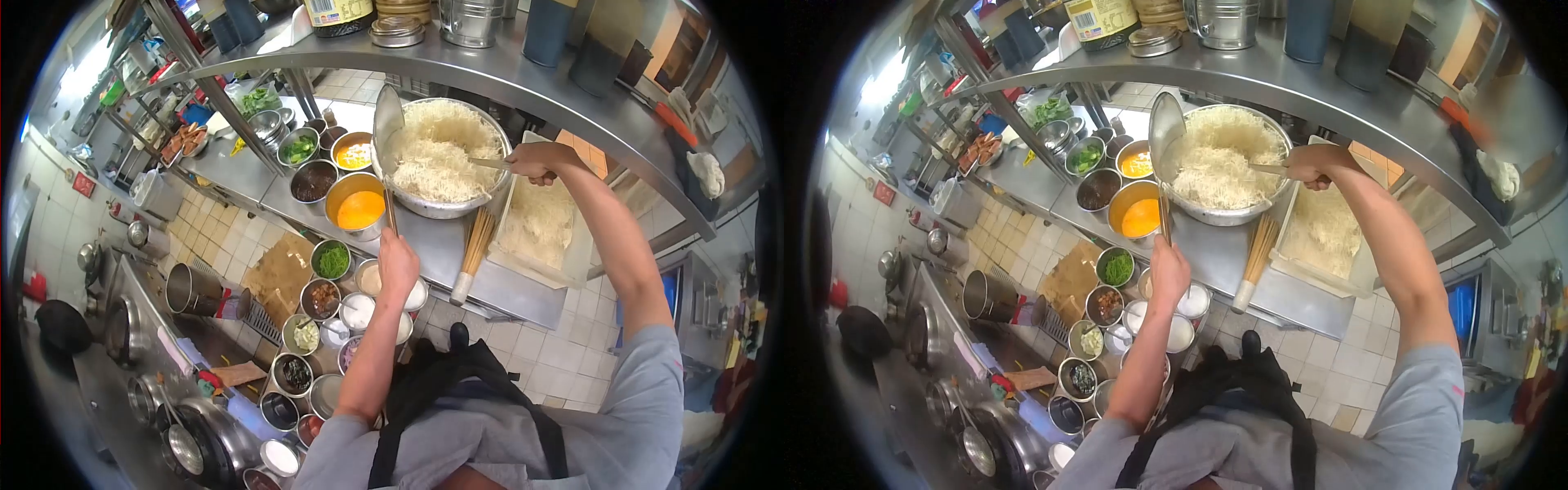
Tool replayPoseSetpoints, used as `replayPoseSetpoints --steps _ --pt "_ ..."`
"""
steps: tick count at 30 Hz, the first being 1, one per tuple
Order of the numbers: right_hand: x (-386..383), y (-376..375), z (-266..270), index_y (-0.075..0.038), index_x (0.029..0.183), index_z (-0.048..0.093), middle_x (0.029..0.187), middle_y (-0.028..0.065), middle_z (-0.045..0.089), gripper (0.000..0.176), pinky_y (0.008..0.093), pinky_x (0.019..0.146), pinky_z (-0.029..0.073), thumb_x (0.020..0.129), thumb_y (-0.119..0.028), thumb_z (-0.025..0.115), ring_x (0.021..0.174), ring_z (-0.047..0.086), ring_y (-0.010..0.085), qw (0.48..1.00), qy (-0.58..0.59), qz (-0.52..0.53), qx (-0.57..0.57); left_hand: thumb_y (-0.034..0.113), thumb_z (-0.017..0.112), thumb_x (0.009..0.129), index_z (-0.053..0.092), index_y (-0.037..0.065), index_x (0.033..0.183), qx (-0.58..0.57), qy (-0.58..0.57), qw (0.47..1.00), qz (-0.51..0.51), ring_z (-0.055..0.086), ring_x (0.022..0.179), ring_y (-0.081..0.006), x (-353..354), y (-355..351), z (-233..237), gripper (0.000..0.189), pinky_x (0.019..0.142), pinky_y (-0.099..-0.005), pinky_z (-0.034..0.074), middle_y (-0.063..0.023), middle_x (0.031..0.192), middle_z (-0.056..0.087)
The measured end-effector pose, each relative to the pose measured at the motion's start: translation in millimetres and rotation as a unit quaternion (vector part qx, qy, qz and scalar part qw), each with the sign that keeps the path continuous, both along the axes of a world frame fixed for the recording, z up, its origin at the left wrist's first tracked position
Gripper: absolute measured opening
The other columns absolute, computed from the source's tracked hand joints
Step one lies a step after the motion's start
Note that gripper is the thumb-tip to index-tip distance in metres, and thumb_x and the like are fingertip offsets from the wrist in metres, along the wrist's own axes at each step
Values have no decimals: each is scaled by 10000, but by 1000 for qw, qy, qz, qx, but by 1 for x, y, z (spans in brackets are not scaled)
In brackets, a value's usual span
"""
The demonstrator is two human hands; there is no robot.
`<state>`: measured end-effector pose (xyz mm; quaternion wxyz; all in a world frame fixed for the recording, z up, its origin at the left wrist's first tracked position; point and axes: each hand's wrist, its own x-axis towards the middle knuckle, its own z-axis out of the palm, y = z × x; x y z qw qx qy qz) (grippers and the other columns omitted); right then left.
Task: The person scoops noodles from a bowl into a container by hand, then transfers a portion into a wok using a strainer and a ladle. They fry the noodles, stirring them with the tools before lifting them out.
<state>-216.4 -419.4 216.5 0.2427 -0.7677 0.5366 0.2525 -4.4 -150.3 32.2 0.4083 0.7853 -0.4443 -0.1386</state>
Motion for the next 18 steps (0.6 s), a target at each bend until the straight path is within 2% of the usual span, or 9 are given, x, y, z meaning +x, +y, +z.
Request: replayPoseSetpoints --steps 1,4,5,6,8,9,12,16,18 --pt "0 -14 2 -223 1552 561 685 73 583 519 319 441 482 1039 -194 493 487 548 150 1000 -8 20 17 38 512 1025 485 -127 1120 -5 10 1000 0 621 972 -590 1 -5 2 192 868 -609 492 -418 1048 613" --pt "-5 -43 24 -218 1539 574 688 69 589 485 317 469 491 1061 -234 498 505 560 149 998 -40 -19 50 37 514 1022 491 -125 1109 -8 11 1000 0 623 973 -585 6 -5 0 186 866 -610 490 -415 1039 616" --pt "-7 -35 12 -135 1376 626 679 70 595 363 319 474 478 1055 -256 506 515 556 148 997 -56 -18 43 37 515 1020 493 -125 1105 -7 6 1000 -1 624 972 -583 6 -4 -3 184 865 -610 490 -414 1034 618" --pt "-9 -25 2 -53 1214 678 669 72 602 323 321 479 466 1050 -277 514 526 552 147 997 -72 -17 37 36 518 1019 494 -124 1104 2 10 1000 1 626 972 -581 5 3 -6 183 865 -608 491 -413 1027 620" --pt "-4 -17 -2 -76 1314 686 664 67 589 362 301 472 475 1047 -265 531 525 555 151 998 -52 -7 15 34 522 1016 496 -123 1101 0 15 1000 2 629 972 -575 4 -5 -5 180 865 -604 492 -410 1014 624" --pt "-7 -19 2 -104 1431 656 667 63 581 437 307 482 488 1047 -277 538 525 556 150 997 -68 -23 24 31 522 1015 497 -123 1100 7 20 1000 1 630 972 -572 2 -2 -4 177 866 -601 492 -408 1011 625" --pt "-16 5 39 -100 1456 639 688 60 599 458 314 473 483 1062 -301 523 524 554 139 996 -90 5 -15 24 522 1014 500 -122 1095 16 31 999 5 633 969 -565 4 -4 7 169 868 -593 494 -404 1004 629" --pt "-32 27 59 -197 1558 554 680 54 549 521 307 445 467 1041 -256 534 495 525 124 993 -107 -12 -42 28 527 1015 503 -121 1093 4 26 1000 2 631 964 -566 7 -5 4 170 866 -589 494 -401 1004 630" --pt "-36 47 70 -201 1559 554 677 47 538 519 304 446 459 1043 -250 526 496 522 123 992 -111 -30 -52 31 531 1016 505 -121 1095 -8 21 1000 2 629 963 -569 6 -6 1 173 864 -589 493 -400 1004 631"
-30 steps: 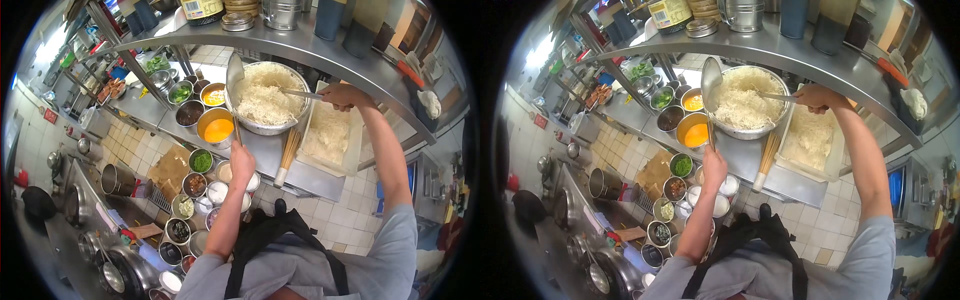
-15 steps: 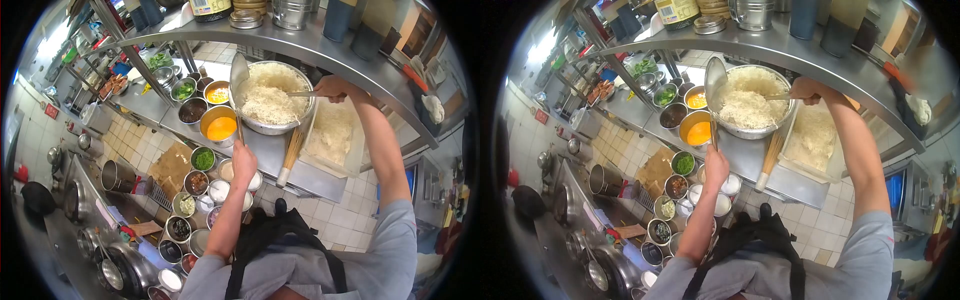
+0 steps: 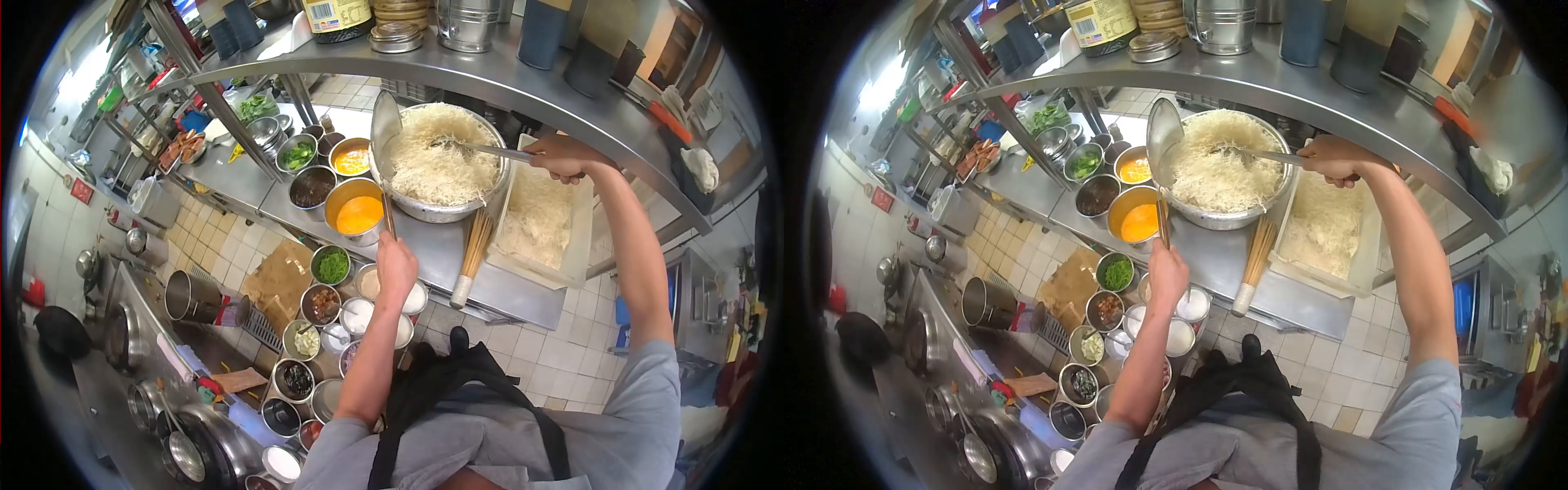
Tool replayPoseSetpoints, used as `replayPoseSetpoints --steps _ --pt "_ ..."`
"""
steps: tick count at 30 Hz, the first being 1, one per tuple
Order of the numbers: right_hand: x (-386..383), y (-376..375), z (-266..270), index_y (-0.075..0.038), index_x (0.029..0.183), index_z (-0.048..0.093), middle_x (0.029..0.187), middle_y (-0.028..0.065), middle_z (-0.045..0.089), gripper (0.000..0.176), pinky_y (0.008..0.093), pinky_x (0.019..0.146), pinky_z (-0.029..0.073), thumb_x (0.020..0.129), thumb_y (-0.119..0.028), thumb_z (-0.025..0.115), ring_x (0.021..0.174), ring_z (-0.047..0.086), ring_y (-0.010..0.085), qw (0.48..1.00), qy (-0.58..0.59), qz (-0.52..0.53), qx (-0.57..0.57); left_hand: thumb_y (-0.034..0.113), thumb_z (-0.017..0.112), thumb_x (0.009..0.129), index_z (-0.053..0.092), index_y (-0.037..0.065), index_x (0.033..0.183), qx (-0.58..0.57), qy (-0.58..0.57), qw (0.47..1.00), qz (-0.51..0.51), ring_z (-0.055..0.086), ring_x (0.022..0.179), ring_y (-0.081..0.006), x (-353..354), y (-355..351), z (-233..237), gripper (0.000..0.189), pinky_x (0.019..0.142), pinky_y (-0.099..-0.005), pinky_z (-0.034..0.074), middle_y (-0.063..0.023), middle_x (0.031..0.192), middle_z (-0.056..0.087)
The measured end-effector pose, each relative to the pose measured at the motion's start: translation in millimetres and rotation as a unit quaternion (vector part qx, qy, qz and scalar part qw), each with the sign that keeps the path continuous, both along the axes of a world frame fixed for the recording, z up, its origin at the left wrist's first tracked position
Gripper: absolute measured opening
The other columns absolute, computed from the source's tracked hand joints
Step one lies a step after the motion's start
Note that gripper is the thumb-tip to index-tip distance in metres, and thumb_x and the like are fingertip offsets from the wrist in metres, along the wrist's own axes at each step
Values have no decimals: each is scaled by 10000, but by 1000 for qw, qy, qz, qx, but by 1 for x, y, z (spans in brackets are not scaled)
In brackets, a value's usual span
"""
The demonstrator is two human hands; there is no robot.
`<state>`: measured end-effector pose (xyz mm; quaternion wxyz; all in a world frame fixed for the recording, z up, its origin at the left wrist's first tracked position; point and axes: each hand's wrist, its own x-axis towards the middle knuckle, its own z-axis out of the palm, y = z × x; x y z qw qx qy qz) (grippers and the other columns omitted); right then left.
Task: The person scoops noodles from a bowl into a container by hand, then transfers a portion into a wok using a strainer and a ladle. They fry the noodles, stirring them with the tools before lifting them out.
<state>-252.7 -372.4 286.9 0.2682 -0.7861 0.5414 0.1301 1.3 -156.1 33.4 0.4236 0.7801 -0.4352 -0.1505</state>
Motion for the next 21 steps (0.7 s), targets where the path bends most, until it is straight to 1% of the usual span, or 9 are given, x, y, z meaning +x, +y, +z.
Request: replayPoseSetpoints --steps 4,7,9,13,14,16,17,20,21 --pt "-13 24 21 -204 1560 554 682 41 543 509 308 452 444 1055 -249 518 498 518 124 1000 -4 -11 -21 30 533 1016 510 -124 1105 1 9 1000 12 625 968 -573 -1 -1 10 178 869 -592 487 -399 1017 631" --pt "-24 36 23 -211 1567 548 687 51 555 499 320 452 449 1072 -266 518 494 521 128 999 -24 -5 -42 32 531 1019 515 -132 1127 5 12 1000 20 623 980 -573 1 -4 15 196 878 -593 480 -400 1031 632" --pt "-23 48 28 -202 1573 540 690 59 555 503 322 454 453 1076 -274 526 490 521 135 998 -32 -20 -52 35 529 1022 516 -138 1145 1 7 1000 20 622 988 -575 5 -5 14 213 883 -594 476 -403 1038 632" --pt "-42 59 9 -182 1586 521 690 62 544 517 326 448 447 1077 -273 530 477 509 142 992 -84 -50 -74 38 528 1025 514 -148 1174 -7 1 1000 13 619 998 -578 10 -8 15 239 885 -592 475 -411 1048 628" --pt "-46 66 10 -167 1584 521 700 72 550 517 339 470 465 1079 -277 529 498 527 150 991 -90 -55 -79 38 528 1025 513 -150 1179 -5 4 1000 14 619 999 -578 10 -8 16 243 885 -592 475 -413 1051 627" --pt "-55 88 17 -137 1579 521 721 91 563 518 364 514 501 1084 -286 527 539 562 166 989 -103 -66 -86 53 523 1030 520 -131 1118 -32 -21 999 28 631 922 -581 12 -8 13 204 807 -599 469 -393 963 645" --pt "-60 94 16 -113 1570 531 736 88 561 516 370 517 503 1080 -273 534 545 564 165 986 -130 -73 -75 60 521 1032 523 -122 1087 -46 -34 998 35 637 883 -582 13 -9 12 190 768 -603 466 -382 919 653" --pt "-50 112 22 -98 1560 539 887 156 676 509 391 682 565 1081 -269 537 728 676 215 980 -131 -140 -51 58 522 1031 522 -117 1086 -53 -52 997 15 639 890 -580 19 -17 14 185 778 -600 472 -382 918 651" --pt "-50 109 16 -97 1561 536 966 183 694 508 402 761 564 1081 -265 534 817 690 241 978 -150 -120 -80 52 523 1026 518 -119 1091 -43 -49 998 11 632 910 -576 19 -20 16 182 803 -602 472 -384 945 640"
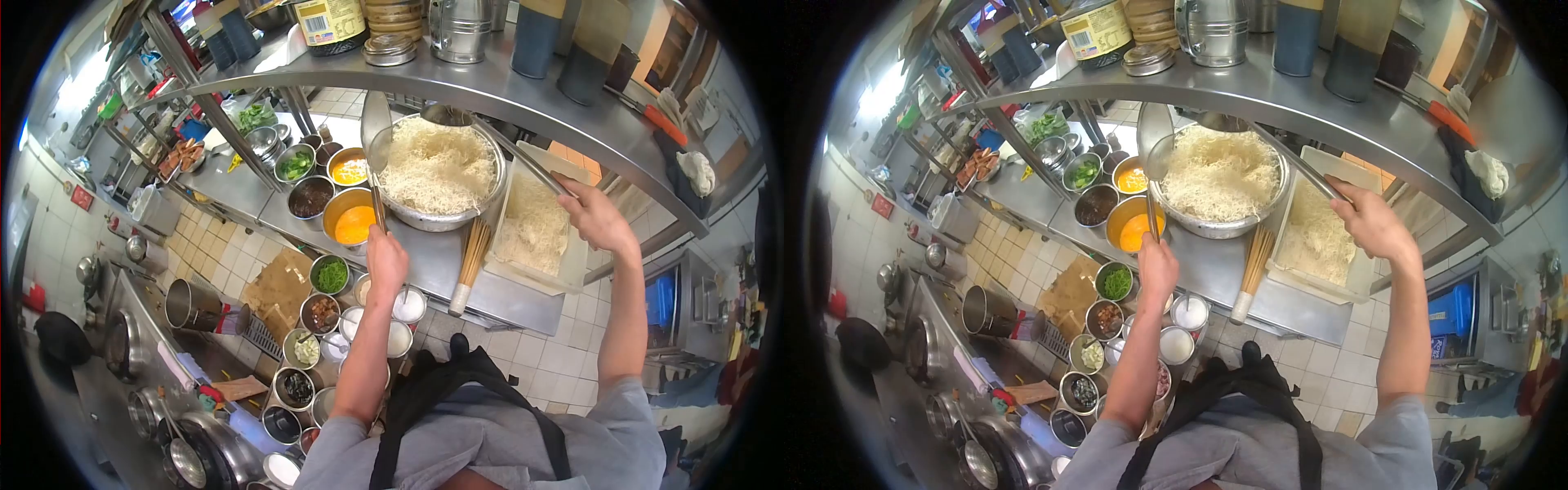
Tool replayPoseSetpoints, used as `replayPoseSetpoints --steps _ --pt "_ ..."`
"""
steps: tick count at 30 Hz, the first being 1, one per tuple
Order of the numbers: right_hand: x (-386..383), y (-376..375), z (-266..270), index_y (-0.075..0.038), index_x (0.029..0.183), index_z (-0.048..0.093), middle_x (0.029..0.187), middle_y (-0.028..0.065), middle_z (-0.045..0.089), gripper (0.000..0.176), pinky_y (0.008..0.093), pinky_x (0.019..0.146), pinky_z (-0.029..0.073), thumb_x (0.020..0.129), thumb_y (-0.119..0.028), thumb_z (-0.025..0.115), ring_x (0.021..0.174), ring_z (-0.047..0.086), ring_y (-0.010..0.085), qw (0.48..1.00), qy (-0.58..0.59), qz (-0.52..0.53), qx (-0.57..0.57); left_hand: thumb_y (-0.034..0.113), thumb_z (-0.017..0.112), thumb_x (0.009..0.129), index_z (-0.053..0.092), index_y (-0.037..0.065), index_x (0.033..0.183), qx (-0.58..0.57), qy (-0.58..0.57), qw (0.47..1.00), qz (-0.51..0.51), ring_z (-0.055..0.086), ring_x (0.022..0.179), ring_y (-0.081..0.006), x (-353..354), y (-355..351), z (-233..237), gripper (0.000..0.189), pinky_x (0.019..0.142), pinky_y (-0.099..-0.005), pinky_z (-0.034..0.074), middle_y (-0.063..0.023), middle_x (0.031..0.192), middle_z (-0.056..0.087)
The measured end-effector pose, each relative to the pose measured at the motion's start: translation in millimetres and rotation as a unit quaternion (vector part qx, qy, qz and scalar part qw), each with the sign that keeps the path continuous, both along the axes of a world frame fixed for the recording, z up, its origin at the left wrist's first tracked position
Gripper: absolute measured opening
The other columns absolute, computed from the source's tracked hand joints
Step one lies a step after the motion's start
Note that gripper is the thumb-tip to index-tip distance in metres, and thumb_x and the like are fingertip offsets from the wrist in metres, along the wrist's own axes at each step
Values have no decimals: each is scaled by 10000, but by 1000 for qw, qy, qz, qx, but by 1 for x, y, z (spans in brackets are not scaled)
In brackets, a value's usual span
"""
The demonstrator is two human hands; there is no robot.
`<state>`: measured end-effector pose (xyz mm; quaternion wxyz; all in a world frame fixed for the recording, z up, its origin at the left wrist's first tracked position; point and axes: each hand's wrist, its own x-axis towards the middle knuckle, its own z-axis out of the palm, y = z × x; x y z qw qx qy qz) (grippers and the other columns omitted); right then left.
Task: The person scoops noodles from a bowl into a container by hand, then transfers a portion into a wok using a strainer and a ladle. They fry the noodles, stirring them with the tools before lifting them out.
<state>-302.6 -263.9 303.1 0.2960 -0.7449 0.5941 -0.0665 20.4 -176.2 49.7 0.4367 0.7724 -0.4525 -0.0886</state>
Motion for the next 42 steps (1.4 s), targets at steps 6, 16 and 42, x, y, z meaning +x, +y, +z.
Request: replayPoseSetpoints --steps 6,16,42 --pt "11 -66 -120 -98 1567 513 1286 276 696 504 456 1077 500 1084 -238 509 1171 677 364 985 -5 95 -147 39 527 1010 503 -119 1102 33 -10 999 -14 621 953 -569 -2 -21 -5 184 859 -605 484 -393 1017 621" --pt "35 -65 -86 -117 1568 511 1148 253 733 516 473 765 615 1060 -203 481 898 733 359 996 30 85 5 41 521 1012 491 -123 1161 55 -16 998 -13 628 986 -574 -4 -17 -12 223 881 -614 490 -405 1073 621" --pt "57 -90 -132 -111 1604 441 1364 272 660 534 467 1099 499 1088 -245 460 1247 643 426 993 41 105 -31 40 533 1001 486 -134 1203 61 -41 997 -12 631 967 -566 -1 -31 -21 270 881 -605 499 -397 1066 626"
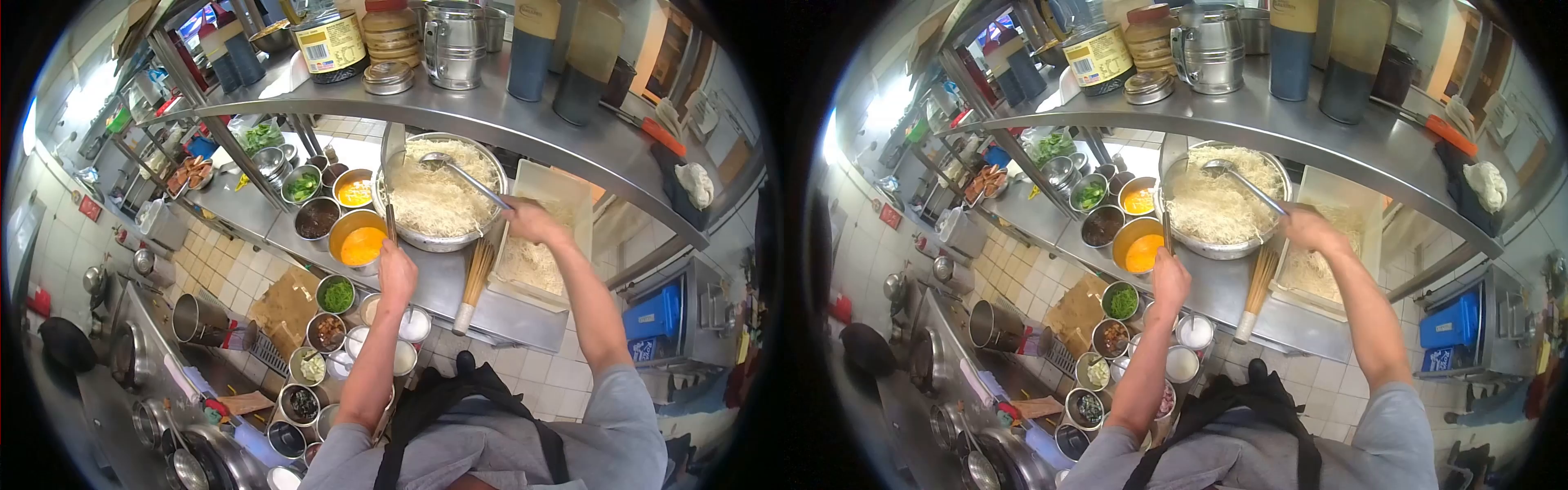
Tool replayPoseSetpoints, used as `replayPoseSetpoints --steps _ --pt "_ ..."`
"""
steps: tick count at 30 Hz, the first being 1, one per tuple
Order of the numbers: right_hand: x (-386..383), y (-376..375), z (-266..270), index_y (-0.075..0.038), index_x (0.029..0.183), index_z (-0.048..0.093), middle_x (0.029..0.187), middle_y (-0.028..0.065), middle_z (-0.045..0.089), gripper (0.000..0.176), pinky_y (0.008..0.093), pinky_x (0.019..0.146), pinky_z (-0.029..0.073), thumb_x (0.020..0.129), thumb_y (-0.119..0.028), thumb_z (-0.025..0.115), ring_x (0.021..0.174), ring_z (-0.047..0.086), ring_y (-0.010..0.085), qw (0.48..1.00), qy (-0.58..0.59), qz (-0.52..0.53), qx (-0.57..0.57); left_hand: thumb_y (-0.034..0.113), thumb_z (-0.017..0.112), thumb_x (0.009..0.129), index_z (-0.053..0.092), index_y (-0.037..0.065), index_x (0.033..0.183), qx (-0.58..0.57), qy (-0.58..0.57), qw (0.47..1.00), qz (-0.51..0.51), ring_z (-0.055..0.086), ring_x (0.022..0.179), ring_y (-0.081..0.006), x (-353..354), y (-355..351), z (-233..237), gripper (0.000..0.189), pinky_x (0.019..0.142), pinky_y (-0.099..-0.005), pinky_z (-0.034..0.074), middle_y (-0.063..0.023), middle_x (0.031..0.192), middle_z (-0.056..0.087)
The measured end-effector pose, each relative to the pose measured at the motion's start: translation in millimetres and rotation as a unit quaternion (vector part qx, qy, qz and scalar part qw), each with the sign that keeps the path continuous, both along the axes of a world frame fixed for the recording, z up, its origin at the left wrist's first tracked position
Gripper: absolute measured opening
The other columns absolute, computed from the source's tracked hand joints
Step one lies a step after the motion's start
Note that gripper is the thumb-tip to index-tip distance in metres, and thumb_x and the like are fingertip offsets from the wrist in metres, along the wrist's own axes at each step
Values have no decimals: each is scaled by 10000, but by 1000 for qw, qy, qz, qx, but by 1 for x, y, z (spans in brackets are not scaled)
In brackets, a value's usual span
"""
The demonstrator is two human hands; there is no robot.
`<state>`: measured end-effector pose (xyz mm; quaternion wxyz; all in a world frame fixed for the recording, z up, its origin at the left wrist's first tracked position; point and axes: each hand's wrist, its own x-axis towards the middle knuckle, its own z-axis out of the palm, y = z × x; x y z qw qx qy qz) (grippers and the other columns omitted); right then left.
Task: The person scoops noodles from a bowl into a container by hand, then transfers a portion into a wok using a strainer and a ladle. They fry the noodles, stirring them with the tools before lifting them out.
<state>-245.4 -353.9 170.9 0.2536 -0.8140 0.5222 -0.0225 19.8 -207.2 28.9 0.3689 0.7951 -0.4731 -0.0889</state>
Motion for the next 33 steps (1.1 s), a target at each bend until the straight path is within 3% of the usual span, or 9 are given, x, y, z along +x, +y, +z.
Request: replayPoseSetpoints --steps 5,8,11,12,15,18,24,30,33 --pt "-15 2 15 -135 1607 447 1419 249 644 529 466 1097 498 1097 -271 476 1280 635 418 998 -29 2 -54 44 529 1005 489 -124 1187 -15 28 999 -2 627 997 -565 5 4 3 251 893 -605 495 -398 1070 624" --pt "-8 -24 -52 -118 1590 467 1397 256 654 520 455 1073 504 1090 -261 477 1275 642 404 998 -5 28 -64 48 521 1013 489 -118 1172 3 33 999 -11 625 1021 -564 2 5 9 232 899 -605 493 -399 1076 624" --pt "9 6 9 -93 1561 498 1387 260 658 500 454 1089 491 1087 -252 480 1290 629 413 991 -24 -43 125 46 517 1016 489 -108 1166 3 14 1000 0 622 1019 -568 -1 6 6 216 899 -609 489 -396 1077 624" --pt "-3 -10 -11 -68 1533 522 1370 268 665 480 460 1086 493 1081 -224 488 1264 641 415 998 -38 12 40 47 518 1017 489 -104 1163 0 23 1000 4 621 1014 -569 0 5 9 212 898 -609 487 -394 1075 625" --pt "-21 10 8 -66 1543 511 1338 281 673 485 461 1053 509 1079 -206 489 1214 663 411 996 -45 31 -69 49 518 1021 489 -98 1159 0 39 999 9 620 999 -572 3 11 16 204 894 -613 482 -389 1070 627" --pt "-47 9 -8 -57 1564 493 1230 296 707 523 459 731 583 1070 -227 479 821 726 377 972 -115 90 -182 49 515 1026 488 -100 1158 -11 36 999 10 621 989 -578 4 19 17 200 882 -617 480 -391 1070 627" --pt "-18 36 6 -48 1557 501 1142 299 724 510 464 722 575 1074 -213 487 691 706 394 995 -16 -39 95 37 524 1021 506 -108 1126 -23 44 999 14 619 983 -579 -6 23 15 179 866 -610 482 -389 1050 626" --pt "-57 33 -6 -50 1555 503 1286 302 690 508 455 993 534 1079 -226 508 1101 702 433 991 -98 35 -78 36 538 1015 509 -107 1118 -54 34 998 28 619 965 -574 -10 32 7 178 850 -610 483 -373 1020 627" --pt "-55 63 37 -51 1557 502 1352 306 656 508 465 1108 463 1080 -225 511 1288 614 450 991 -132 2 -27 34 542 1013 507 -102 1107 -52 30 998 27 617 958 -574 -12 36 1 168 846 -611 483 -371 1022 622"
